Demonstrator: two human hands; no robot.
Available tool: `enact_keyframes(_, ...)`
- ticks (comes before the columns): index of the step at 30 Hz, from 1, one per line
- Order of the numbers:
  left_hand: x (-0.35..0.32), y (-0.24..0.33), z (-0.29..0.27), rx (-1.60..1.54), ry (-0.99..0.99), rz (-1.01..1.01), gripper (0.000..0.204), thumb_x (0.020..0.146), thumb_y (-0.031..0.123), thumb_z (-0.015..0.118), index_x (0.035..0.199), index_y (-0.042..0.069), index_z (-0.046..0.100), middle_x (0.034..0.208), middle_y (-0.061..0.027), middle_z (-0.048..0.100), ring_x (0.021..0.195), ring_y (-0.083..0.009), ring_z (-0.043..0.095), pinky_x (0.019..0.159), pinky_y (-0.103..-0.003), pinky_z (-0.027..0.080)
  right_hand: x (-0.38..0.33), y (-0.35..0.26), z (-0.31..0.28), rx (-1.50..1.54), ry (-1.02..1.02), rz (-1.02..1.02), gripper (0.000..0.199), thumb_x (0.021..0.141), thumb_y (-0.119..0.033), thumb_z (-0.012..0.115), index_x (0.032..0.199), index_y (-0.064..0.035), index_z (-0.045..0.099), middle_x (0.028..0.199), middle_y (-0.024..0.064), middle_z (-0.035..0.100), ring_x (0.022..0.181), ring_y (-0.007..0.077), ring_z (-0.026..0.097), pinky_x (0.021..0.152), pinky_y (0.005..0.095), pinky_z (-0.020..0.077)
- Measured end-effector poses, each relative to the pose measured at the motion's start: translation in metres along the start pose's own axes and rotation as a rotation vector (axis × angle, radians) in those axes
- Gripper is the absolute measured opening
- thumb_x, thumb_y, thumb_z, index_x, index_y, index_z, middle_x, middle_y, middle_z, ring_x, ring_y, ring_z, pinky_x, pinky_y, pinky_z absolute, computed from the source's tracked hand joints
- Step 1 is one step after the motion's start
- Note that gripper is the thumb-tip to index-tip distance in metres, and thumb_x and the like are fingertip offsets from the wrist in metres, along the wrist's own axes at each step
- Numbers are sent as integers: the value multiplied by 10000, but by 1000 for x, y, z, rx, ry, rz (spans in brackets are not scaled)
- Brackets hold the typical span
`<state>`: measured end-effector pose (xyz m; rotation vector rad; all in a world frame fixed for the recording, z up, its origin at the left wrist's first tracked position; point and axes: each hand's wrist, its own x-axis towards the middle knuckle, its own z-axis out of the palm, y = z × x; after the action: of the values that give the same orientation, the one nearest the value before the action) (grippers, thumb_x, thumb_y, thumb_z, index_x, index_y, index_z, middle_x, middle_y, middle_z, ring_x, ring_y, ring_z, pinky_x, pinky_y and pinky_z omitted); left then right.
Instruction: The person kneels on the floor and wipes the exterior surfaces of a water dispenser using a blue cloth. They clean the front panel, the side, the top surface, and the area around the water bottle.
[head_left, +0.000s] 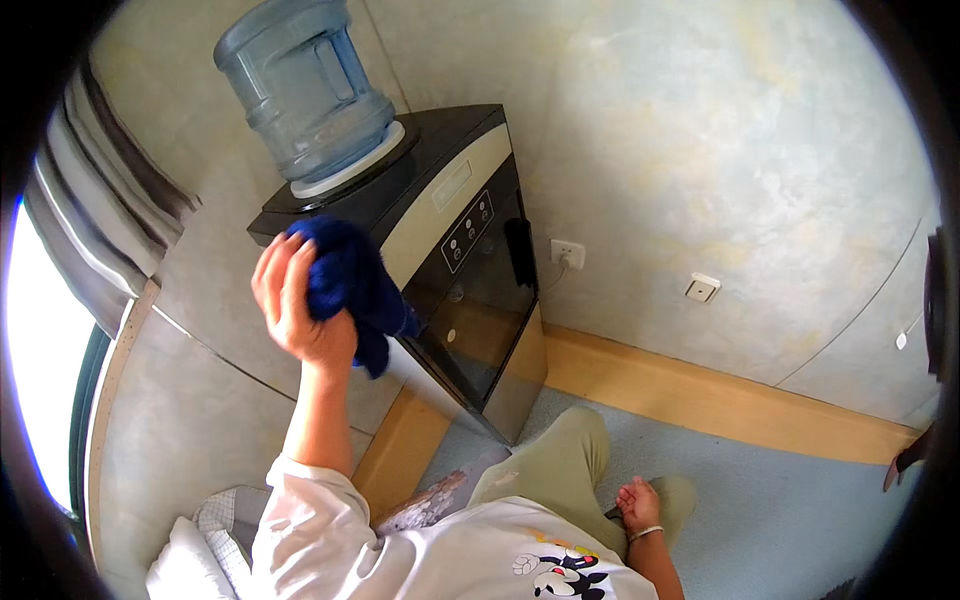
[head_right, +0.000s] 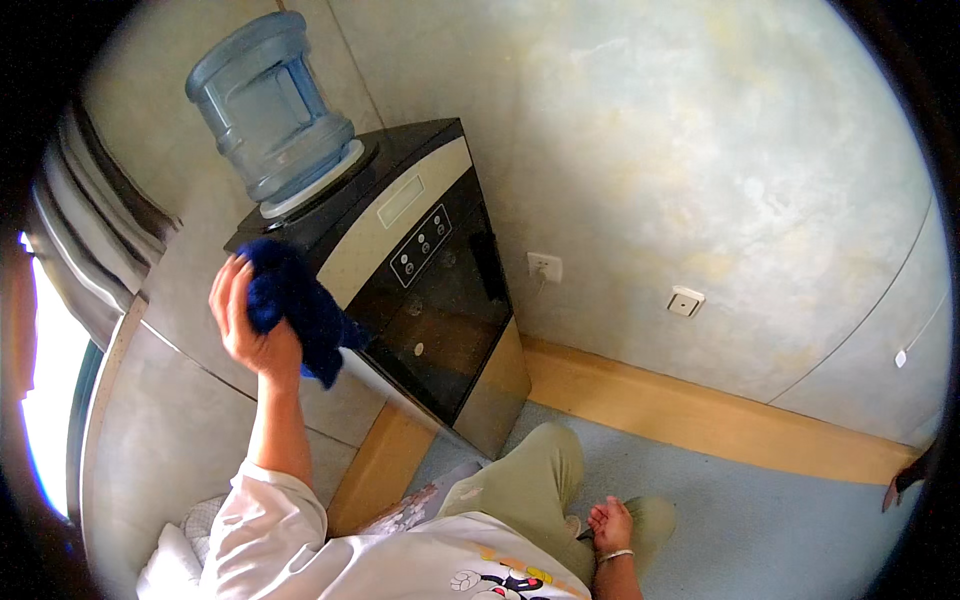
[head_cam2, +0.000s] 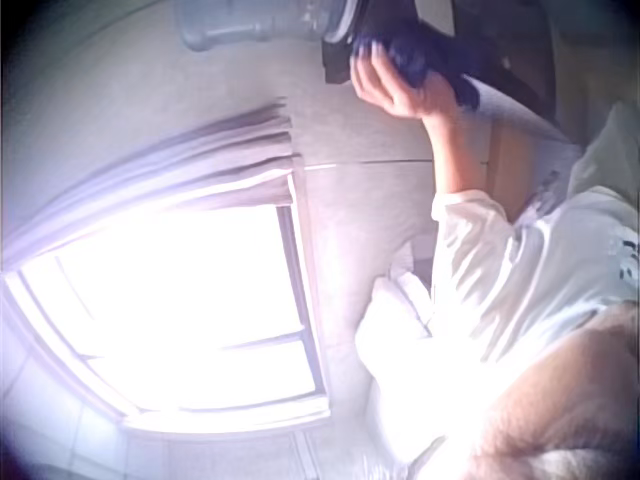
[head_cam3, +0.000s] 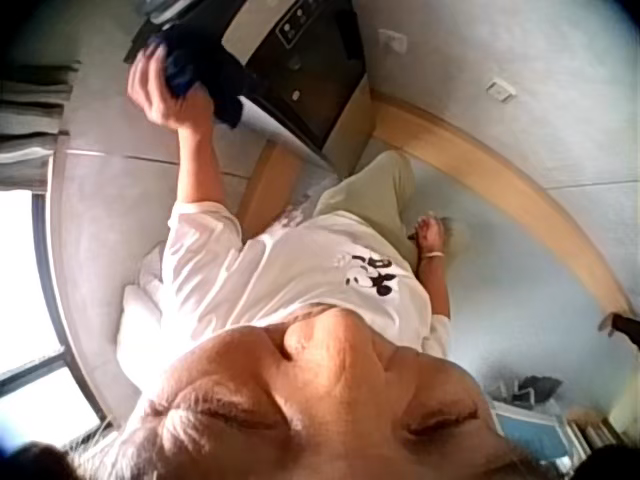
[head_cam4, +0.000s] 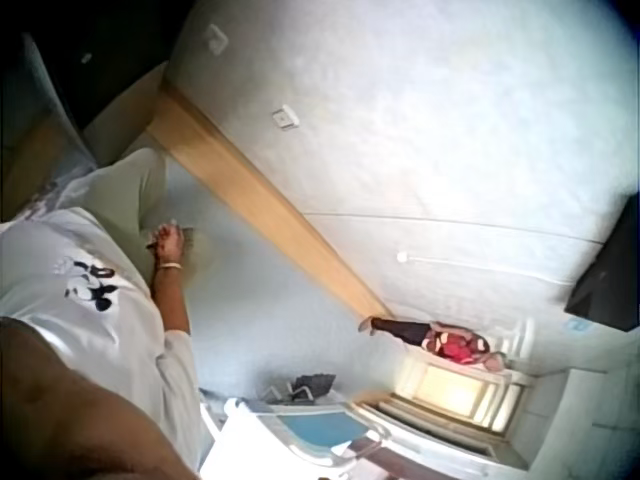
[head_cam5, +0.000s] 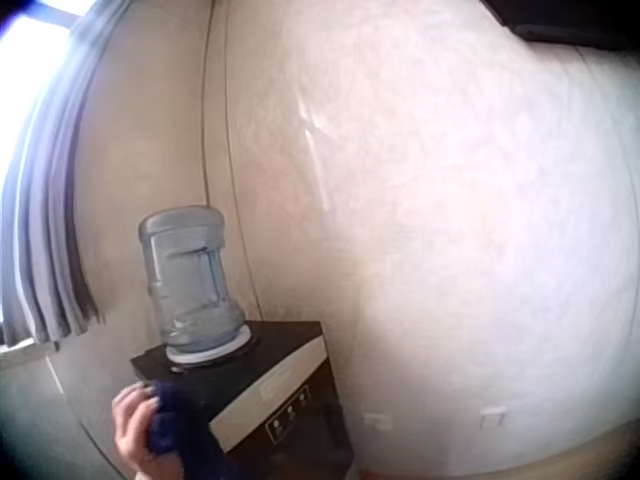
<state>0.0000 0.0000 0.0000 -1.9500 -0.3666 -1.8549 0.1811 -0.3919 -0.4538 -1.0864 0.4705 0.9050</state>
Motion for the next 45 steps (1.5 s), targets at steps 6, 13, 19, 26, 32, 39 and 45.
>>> enact_keyframes(6,-6,10,4,-110,-234,-63,564,595,92,697,1127,35,521,1126,-234,514,1028,-387,514,905,-460,407,-3,-3,15,-82,74,28,235,853,-193,569,1056,-101,493,698,67,554,558,187,550,488,336,482)
enact_keyframes(13,-20,6,9,-16,-174,91,645,573,138,792,1142,51,499,1197,-212,464,1099,-400,451,908,-492,401,0,-11,12,-96,92,48,238,864,-213,552,1056,-87,488,730,69,559,590,192,557,497,331,477)
enact_keyframes(19,49,54,-2,232,-730,139,617,538,1,715,1124,53,533,1151,-125,496,1048,-312,470,885,-375,422,-3,1,17,-88,73,33,204,863,-227,560,991,-85,487,718,66,556,593,196,560,508,340,487)
enact_keyframes(26,65,42,47,64,-1185,884,121,723,84,547,841,66,525,922,-64,511,899,-222,503,762,-308,438,-3,3,13,4,12,29,189,862,-221,566,967,-77,501,677,55,552,553,179,556,472,317,484)
enact_keyframes(32,57,35,127,190,-1255,1018,164,697,121,624,861,115,634,909,-39,563,922,-215,544,722,-296,473,-18,-4,24,-14,55,-2,207,850,-230,588,970,-82,507,687,49,559,574,171,563,494,309,488)
enact_keyframes(39,74,42,205,422,-1352,1003,307,728,249,692,1015,167,621,1066,-24,527,1057,-232,482,801,-356,464,-30,-12,32,3,24,-30,211,857,-224,584,993,-81,511,708,56,572,593,171,572,516,310,496)
enact_keyframes(45,56,36,243,539,-1274,893,210,807,169,602,1015,148,620,1066,-22,534,1059,-229,483,812,-376,452,-24,-9,32,26,-3,-24,196,850,-221,600,974,-101,508,694,49,577,579,167,574,503,318,492)
